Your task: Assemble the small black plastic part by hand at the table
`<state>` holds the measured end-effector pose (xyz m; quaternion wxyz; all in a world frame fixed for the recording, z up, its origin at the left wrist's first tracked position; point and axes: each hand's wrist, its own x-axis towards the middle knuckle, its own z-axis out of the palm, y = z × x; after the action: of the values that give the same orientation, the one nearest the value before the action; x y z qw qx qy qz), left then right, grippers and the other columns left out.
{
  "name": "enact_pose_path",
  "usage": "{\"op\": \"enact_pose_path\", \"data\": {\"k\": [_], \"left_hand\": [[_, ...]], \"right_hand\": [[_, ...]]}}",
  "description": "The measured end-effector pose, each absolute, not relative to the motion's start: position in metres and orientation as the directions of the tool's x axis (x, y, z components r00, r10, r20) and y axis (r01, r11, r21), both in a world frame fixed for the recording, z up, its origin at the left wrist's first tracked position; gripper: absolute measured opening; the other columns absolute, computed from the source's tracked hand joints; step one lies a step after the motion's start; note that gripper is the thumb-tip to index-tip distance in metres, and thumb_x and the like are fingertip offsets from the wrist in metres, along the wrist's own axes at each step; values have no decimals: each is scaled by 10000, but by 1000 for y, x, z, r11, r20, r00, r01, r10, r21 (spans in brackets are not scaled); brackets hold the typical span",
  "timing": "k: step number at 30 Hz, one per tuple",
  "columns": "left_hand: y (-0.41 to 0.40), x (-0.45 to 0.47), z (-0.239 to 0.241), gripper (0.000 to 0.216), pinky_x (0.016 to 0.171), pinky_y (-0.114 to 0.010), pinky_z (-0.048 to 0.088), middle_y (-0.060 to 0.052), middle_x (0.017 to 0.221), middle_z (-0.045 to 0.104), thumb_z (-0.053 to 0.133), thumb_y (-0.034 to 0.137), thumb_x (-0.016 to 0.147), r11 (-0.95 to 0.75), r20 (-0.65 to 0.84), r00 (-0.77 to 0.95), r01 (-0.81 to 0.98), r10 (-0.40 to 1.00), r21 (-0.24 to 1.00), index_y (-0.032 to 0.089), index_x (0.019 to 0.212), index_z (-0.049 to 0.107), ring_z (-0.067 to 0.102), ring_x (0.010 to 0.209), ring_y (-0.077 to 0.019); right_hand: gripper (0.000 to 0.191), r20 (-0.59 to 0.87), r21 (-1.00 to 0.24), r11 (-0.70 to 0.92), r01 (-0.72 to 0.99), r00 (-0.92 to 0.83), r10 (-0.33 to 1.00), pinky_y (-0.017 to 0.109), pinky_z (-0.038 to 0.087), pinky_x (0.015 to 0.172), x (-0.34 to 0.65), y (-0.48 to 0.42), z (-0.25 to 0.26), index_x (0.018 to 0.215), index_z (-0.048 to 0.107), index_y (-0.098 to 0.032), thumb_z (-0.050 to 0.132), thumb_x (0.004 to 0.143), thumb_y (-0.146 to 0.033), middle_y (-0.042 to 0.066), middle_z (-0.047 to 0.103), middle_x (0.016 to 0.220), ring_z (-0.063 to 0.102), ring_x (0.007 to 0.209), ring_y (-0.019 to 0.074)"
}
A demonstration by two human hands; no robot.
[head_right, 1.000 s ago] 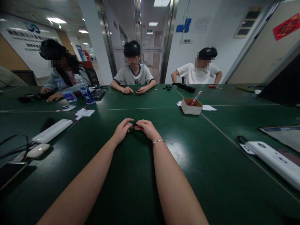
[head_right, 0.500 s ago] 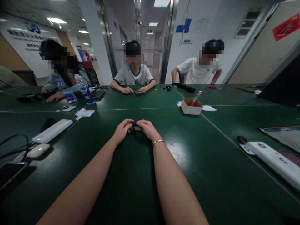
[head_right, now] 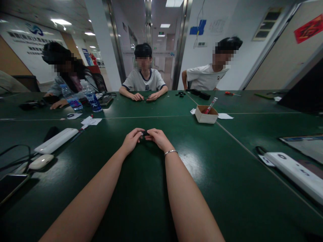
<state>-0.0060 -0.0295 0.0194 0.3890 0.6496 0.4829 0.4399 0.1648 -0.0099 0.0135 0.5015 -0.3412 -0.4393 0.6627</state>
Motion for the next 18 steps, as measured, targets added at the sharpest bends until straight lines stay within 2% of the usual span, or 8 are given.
{"op": "enact_pose_path", "data": {"k": [2, 6, 10, 14, 18], "left_hand": [[-29, -6, 18, 277, 614, -240, 429, -13, 825, 614, 503, 316, 868, -242, 211, 139, 273, 968, 931, 196, 1079, 636, 533, 648, -122], [-27, -5, 18, 283, 586, -240, 409, 4, 709, 583, 453, 338, 896, -243, 212, 136, 283, 968, 928, 189, 1038, 648, 514, 594, -120], [-28, -5, 19, 269, 602, -239, 429, -7, 793, 617, 508, 312, 858, -241, 214, 129, 254, 968, 937, 195, 1058, 646, 531, 622, -119], [-28, -6, 18, 292, 586, -244, 414, 5, 680, 575, 443, 351, 901, -240, 211, 138, 248, 968, 939, 190, 1028, 652, 514, 591, -126], [-26, -7, 15, 279, 642, -254, 437, -11, 821, 619, 533, 301, 837, -260, 227, 155, 241, 961, 935, 198, 1073, 640, 542, 665, -129]], "right_hand": [[207, -10, -925, -109, -365, -263, 965, 240, 572, 688, 165, -10, 13, 724, 682, -128, 834, 705, -267, 36, 653, 765, 663, 705, 139], [203, -12, -922, -112, -370, -264, 964, 235, 571, 683, 164, -11, 14, 727, 690, -123, 833, 695, -264, 43, 661, 778, 667, 720, 144], [193, -28, -915, -128, -383, -257, 966, 235, 574, 670, 163, -11, 15, 709, 686, -125, 835, 682, -246, 35, 654, 749, 665, 693, 142], [188, -21, -916, -124, -381, -263, 964, 232, 574, 671, 163, -10, 15, 714, 682, -127, 832, 695, -240, 31, 648, 752, 662, 688, 135], [194, -19, -920, -123, -371, -272, 962, 228, 575, 665, 164, -10, 15, 723, 678, -128, 827, 718, -252, 29, 647, 742, 665, 683, 135]]}}
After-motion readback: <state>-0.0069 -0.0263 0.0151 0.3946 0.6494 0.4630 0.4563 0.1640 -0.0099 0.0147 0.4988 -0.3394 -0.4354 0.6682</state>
